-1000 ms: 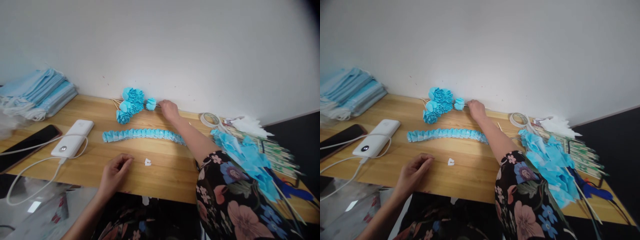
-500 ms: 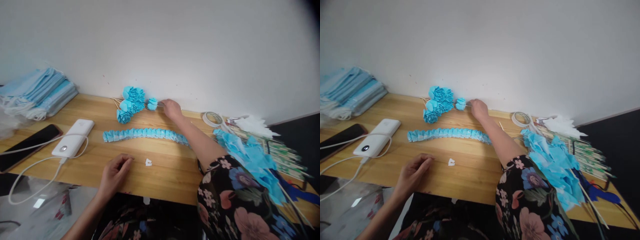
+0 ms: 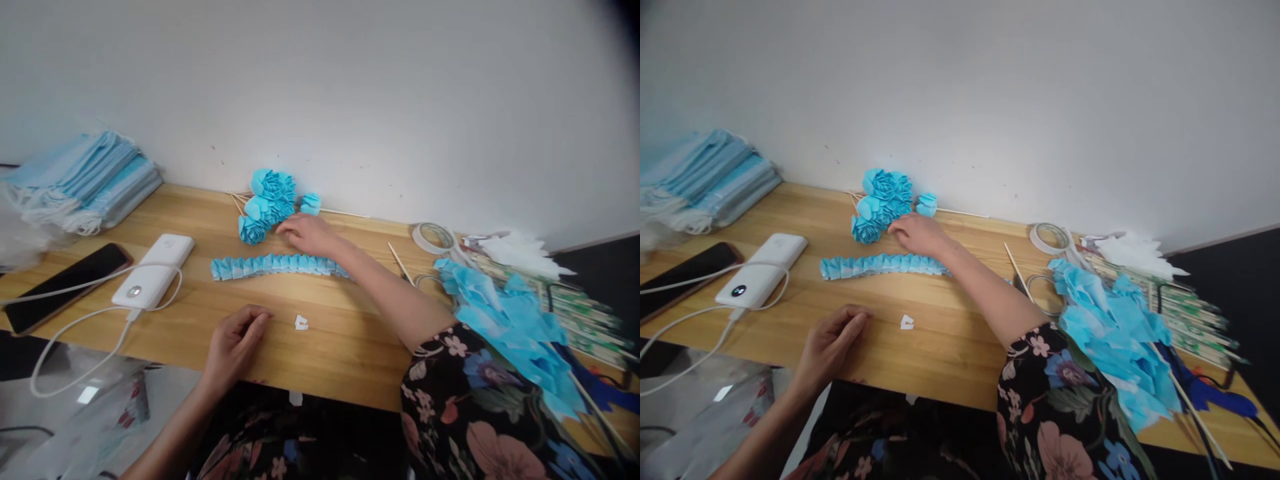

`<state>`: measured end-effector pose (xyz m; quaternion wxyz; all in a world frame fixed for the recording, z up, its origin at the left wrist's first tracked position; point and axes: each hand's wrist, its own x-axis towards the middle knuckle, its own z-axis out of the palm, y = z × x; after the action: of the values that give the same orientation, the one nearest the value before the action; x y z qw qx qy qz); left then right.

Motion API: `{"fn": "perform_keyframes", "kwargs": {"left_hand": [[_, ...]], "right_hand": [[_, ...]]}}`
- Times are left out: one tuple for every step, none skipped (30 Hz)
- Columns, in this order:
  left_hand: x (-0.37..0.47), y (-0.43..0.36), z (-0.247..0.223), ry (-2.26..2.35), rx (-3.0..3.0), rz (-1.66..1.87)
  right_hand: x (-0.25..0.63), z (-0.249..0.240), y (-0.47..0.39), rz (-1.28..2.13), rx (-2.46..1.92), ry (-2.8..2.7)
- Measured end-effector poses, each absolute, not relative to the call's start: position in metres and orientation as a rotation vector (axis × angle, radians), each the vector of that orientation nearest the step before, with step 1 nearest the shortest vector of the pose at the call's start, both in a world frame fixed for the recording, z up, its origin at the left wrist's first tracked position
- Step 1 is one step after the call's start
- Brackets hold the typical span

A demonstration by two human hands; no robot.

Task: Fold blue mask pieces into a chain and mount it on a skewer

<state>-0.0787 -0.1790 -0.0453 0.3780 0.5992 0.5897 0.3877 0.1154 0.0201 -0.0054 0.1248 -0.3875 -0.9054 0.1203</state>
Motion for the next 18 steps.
{"fn": "perform_keyframes", "kwargs": {"left_hand": [[-0.079, -0.179, -0.045, 1.504, 1.532, 0.991], [-0.079, -0.178, -0.046, 1.497, 1.531, 0.991], [-0.078, -0.178, -0.046, 1.49, 1.53, 0.992], [-0.078, -0.178, -0.046, 1.485, 1.529, 0.996], [-0.078, -0.177, -0.046, 1.481, 1.53, 1.0], [-0.078, -0.177, -0.045, 1.478, 1.531, 1.006], [-0.078, -0.177, -0.045, 1.476, 1.534, 1.011], [-0.078, -0.176, -0.044, 1.475, 1.537, 1.013], [-0.077, -0.176, -0.043, 1.476, 1.539, 1.013], [-0.077, -0.176, -0.043, 1.474, 1.537, 1.01], [-0.077, -0.177, -0.042, 1.471, 1.532, 1.008], [-0.077, -0.177, -0.042, 1.469, 1.525, 1.008], [-0.077, -0.177, -0.042, 1.465, 1.518, 1.007], [-0.077, -0.177, -0.042, 1.46, 1.512, 1.008], [-0.077, -0.178, -0.042, 1.454, 1.51, 1.01], [-0.077, -0.178, -0.043, 1.45, 1.51, 1.01], [-0.077, -0.178, -0.043, 1.447, 1.512, 1.011], [-0.077, -0.178, -0.043, 1.447, 1.513, 1.01]], "right_hand": [[0.11, -0.006, 0.019, 0.374, -1.073, -2.67], [0.105, -0.007, 0.017, 0.395, -1.022, -2.696], [0.1, -0.008, 0.016, 0.414, -0.976, -2.717], [0.094, -0.009, 0.014, 0.431, -0.939, -2.737], [0.089, -0.01, 0.013, 0.443, -0.918, -2.752], [0.084, -0.011, 0.012, 0.45, -0.915, -2.764], [0.079, -0.011, 0.011, 0.451, -0.928, -2.775], [0.074, -0.012, 0.011, 0.449, -0.949, -2.784], [0.071, -0.013, 0.011, 0.446, -0.974, -2.791], [0.067, -0.013, 0.011, 0.446, -0.999, -2.796], [0.065, -0.014, 0.011, 0.447, -1.019, -2.803], [0.063, -0.014, 0.012, 0.447, -1.035, -2.807], [0.062, -0.015, 0.012, 0.443, -1.047, -2.808], [0.061, -0.015, 0.013, 0.438, -1.056, -2.808], [0.06, -0.016, 0.014, 0.432, -1.062, -2.805], [0.06, -0.017, 0.015, 0.427, -1.066, -2.802], [0.059, -0.018, 0.015, 0.423, -1.069, -2.797], [0.059, -0.019, 0.015, 0.419, -1.074, -2.79]]}}
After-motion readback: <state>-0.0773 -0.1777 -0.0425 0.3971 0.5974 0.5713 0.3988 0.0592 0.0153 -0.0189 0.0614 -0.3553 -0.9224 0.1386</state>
